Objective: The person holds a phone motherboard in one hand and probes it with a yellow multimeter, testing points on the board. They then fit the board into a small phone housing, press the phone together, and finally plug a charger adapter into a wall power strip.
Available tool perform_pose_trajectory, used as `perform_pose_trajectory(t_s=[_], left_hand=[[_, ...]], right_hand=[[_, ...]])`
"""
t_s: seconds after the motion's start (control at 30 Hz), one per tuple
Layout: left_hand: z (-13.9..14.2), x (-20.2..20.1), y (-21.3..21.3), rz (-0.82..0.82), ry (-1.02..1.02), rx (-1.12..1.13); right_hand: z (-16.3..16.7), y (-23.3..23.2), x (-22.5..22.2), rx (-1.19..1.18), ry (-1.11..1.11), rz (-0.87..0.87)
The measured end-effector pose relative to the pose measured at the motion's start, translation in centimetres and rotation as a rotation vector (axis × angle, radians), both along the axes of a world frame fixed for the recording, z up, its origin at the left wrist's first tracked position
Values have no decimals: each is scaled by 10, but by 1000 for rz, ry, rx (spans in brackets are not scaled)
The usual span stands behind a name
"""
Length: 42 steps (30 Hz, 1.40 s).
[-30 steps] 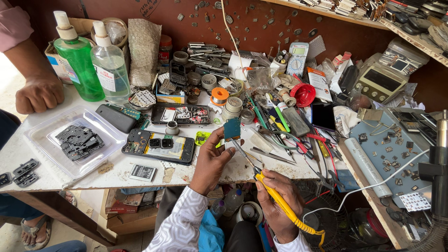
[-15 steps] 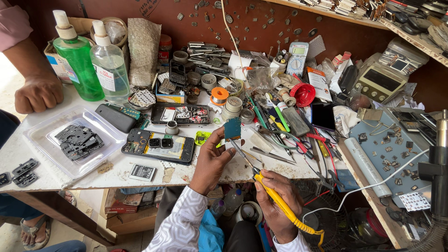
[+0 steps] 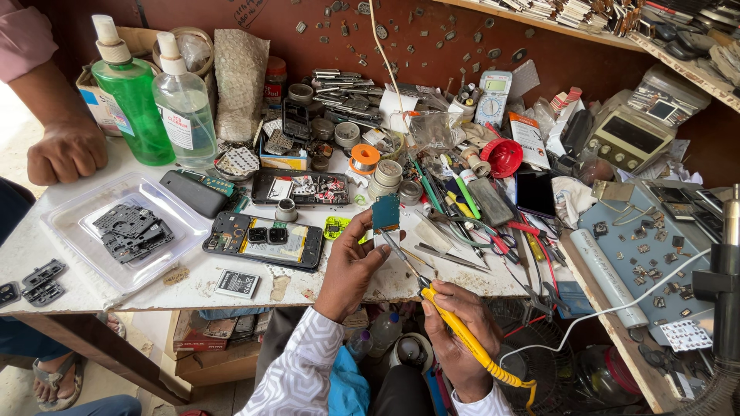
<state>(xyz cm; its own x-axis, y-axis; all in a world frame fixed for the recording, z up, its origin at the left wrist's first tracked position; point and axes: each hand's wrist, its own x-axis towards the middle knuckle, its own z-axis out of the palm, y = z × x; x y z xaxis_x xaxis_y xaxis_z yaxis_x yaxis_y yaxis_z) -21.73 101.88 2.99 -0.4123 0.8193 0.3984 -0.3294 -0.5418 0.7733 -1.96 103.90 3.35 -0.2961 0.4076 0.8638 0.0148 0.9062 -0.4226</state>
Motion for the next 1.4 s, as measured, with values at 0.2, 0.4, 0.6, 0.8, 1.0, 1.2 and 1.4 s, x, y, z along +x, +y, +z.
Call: perform_pose_trajectory(t_s=[0.2,0.4,0.6,0.8,1.0,1.2,1.4], left_hand=[[0,-1,-1,-7,-11,-5],[0,0,-1,-9,-26,-16],[0,0,-1,0,-3,-15],[0,0,-2,2,9,1],[2,0,-3,0,-16,-4],[2,1,-3,17,-13,-12],[0,0,-2,9,-19,-2]], right_hand=[[0,-1,0,-6,-1,9],[0,-1,0,-9,2,18],[0,-2,1,-10,-6,17],[0,0,0,-1,-3,35],[0,-1,2,66,18,-9],[1,-2,4,23,38,-36],[1,-3,-1,21,25,-11]])
